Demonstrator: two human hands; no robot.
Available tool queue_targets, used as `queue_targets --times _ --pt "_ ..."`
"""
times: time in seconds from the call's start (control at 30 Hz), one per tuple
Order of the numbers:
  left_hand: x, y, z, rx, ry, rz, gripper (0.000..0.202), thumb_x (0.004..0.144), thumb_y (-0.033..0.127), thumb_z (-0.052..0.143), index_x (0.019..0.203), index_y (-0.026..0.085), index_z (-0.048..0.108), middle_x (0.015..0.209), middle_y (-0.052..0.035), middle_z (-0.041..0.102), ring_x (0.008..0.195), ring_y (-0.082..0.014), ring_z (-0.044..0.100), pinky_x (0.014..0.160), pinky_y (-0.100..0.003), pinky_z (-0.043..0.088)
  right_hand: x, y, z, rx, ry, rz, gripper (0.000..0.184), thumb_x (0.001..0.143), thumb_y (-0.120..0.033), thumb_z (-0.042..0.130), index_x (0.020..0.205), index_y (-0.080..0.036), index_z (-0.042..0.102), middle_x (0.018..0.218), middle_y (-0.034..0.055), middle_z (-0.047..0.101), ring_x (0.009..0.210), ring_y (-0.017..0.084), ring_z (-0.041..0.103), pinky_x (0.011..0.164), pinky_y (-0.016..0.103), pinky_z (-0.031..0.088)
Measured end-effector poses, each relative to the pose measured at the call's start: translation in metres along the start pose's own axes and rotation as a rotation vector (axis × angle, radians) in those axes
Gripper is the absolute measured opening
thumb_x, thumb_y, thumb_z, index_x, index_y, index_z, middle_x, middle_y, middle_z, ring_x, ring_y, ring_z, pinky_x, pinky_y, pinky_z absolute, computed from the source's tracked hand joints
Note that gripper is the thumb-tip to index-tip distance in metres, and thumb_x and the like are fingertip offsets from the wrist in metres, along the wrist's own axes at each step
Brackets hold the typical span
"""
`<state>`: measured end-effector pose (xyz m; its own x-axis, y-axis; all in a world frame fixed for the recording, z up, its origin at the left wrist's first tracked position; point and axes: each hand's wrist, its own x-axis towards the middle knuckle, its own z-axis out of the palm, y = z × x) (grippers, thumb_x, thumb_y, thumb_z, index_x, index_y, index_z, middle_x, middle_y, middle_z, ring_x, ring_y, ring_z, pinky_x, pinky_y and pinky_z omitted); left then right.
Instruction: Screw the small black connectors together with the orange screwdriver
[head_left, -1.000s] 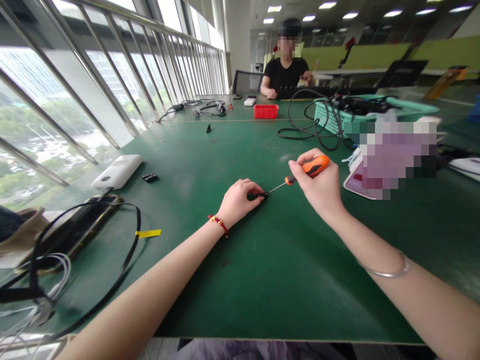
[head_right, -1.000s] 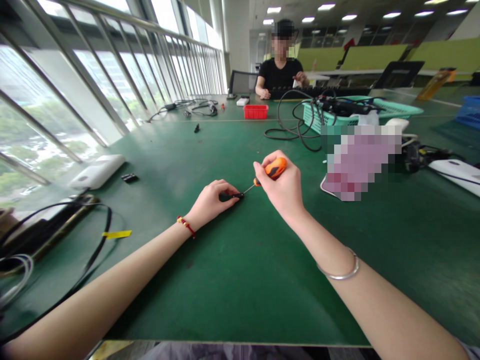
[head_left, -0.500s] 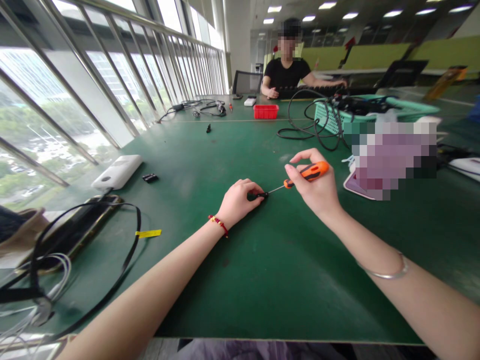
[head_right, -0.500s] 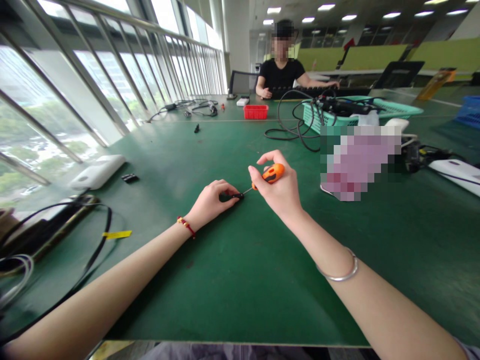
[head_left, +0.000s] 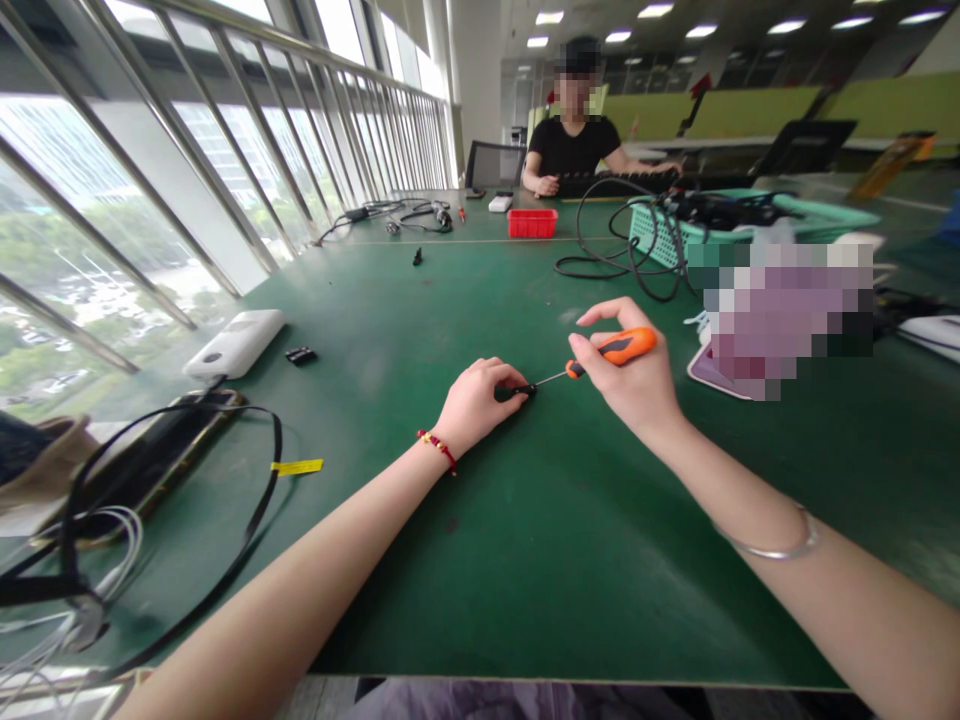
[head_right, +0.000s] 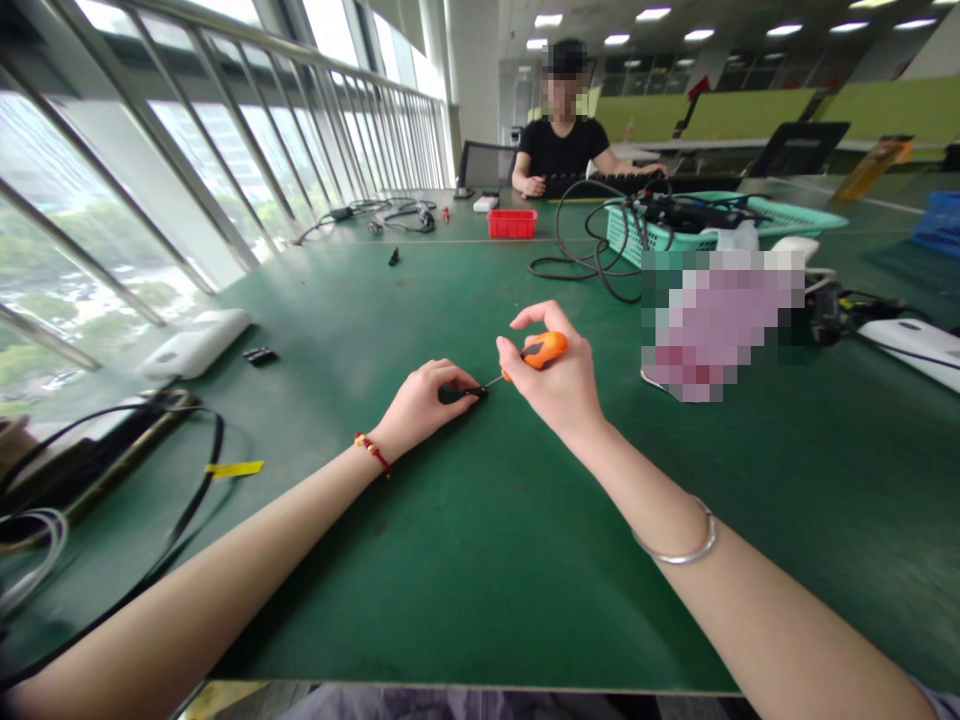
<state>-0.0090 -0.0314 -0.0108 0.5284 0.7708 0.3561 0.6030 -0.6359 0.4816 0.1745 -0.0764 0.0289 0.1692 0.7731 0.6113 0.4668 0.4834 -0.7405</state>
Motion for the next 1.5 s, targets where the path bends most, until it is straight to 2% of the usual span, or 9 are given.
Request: queue_targets --times 0.13,0.33,0.5,0.63,0.87,1.13,1.23,1.37,1.5 --pt "-0.001 0.001 0.000 0.001 -0.002 -0.004 0.011 0.079 0.023 0.061 0.086 0.021 0.068 0.084 -0.0021 0.065 0.084 -0.0184 0.058 0.079 -0.032 0.047 0.000 -0.003 -0.001 -0.014 -0.007 0.035 0.014 0.072 -0.023 0.062 0.079 -0.023 0.051 0.049 -0.0090 0.046 0.043 0.010 0.044 0.050 0.025 0.038" --pt "-0.001 0.000 0.001 0.013 0.004 0.009 0.011 0.078 0.022 0.061 0.086 0.020 0.069 0.084 -0.0022 0.065 0.084 -0.0185 0.057 0.079 -0.032 0.047 0.001 0.004 0.001 0.043 0.068 -0.079 0.030 0.065 -0.017 0.064 0.089 -0.024 0.048 0.069 -0.0045 0.050 0.057 0.013 0.051 0.055 0.027 0.043" --pt "0.000 0.000 0.001 0.020 0.006 0.019 0.011 0.079 0.021 0.060 0.087 0.020 0.069 0.084 -0.0021 0.065 0.084 -0.0185 0.057 0.080 -0.032 0.047 -0.001 0.000 0.001 -0.017 0.033 -0.015 0.019 0.072 -0.028 0.064 0.083 -0.023 0.049 0.054 -0.0075 0.047 0.049 0.012 0.048 0.055 0.027 0.042" --pt "-0.001 0.001 0.000 0.027 0.008 0.021 0.011 0.079 0.022 0.061 0.086 0.020 0.069 0.083 -0.0021 0.064 0.083 -0.0183 0.057 0.080 -0.032 0.047 -0.002 -0.006 0.000 -0.001 0.010 0.011 0.012 0.069 -0.019 0.060 0.072 -0.022 0.049 0.050 -0.0074 0.050 0.044 0.010 0.047 0.049 0.024 0.038" --pt "-0.001 0.001 0.000 0.031 0.007 0.016 0.011 0.078 0.021 0.060 0.085 0.020 0.069 0.084 -0.0021 0.064 0.083 -0.0182 0.057 0.080 -0.032 0.047 -0.002 -0.006 -0.001 0.025 -0.040 -0.001 0.017 0.065 -0.012 0.058 0.074 -0.023 0.048 0.045 -0.0106 0.040 0.041 0.009 0.038 0.049 0.024 0.037" --pt "-0.001 0.001 0.001 0.025 0.011 0.018 0.011 0.078 0.021 0.060 0.086 0.020 0.069 0.084 -0.0020 0.065 0.084 -0.0182 0.058 0.080 -0.032 0.047 -0.002 -0.004 0.001 0.037 0.032 -0.091 0.026 0.066 -0.016 0.063 0.084 -0.023 0.047 0.065 -0.0048 0.047 0.054 0.011 0.046 0.050 0.025 0.038" --pt "0.000 0.000 0.001 0.026 0.011 0.022 0.011 0.078 0.021 0.060 0.086 0.020 0.069 0.084 -0.0020 0.064 0.084 -0.0181 0.057 0.079 -0.032 0.047 -0.002 -0.002 0.001 0.002 0.043 -0.077 0.026 0.070 -0.024 0.066 0.088 -0.023 0.047 0.062 -0.0055 0.048 0.053 0.011 0.048 0.054 0.026 0.040" --pt "0.000 -0.001 0.001 0.031 0.011 0.021 0.011 0.079 0.021 0.060 0.086 0.020 0.068 0.084 -0.0020 0.064 0.083 -0.0182 0.058 0.079 -0.032 0.047 -0.003 -0.003 0.001 -0.055 0.010 -0.019 0.020 0.077 -0.037 0.063 0.082 -0.023 0.049 0.050 -0.0082 0.046 0.047 0.011 0.049 0.055 0.025 0.040" --pt "0.000 0.000 0.001 0.029 0.005 0.021 0.011 0.079 0.022 0.060 0.086 0.021 0.068 0.084 -0.0019 0.065 0.084 -0.0183 0.058 0.080 -0.032 0.047 -0.004 -0.006 0.001 -0.035 -0.007 -0.048 0.016 0.074 -0.029 0.064 0.082 -0.022 0.051 0.053 -0.0079 0.046 0.046 0.010 0.047 0.051 0.024 0.038"
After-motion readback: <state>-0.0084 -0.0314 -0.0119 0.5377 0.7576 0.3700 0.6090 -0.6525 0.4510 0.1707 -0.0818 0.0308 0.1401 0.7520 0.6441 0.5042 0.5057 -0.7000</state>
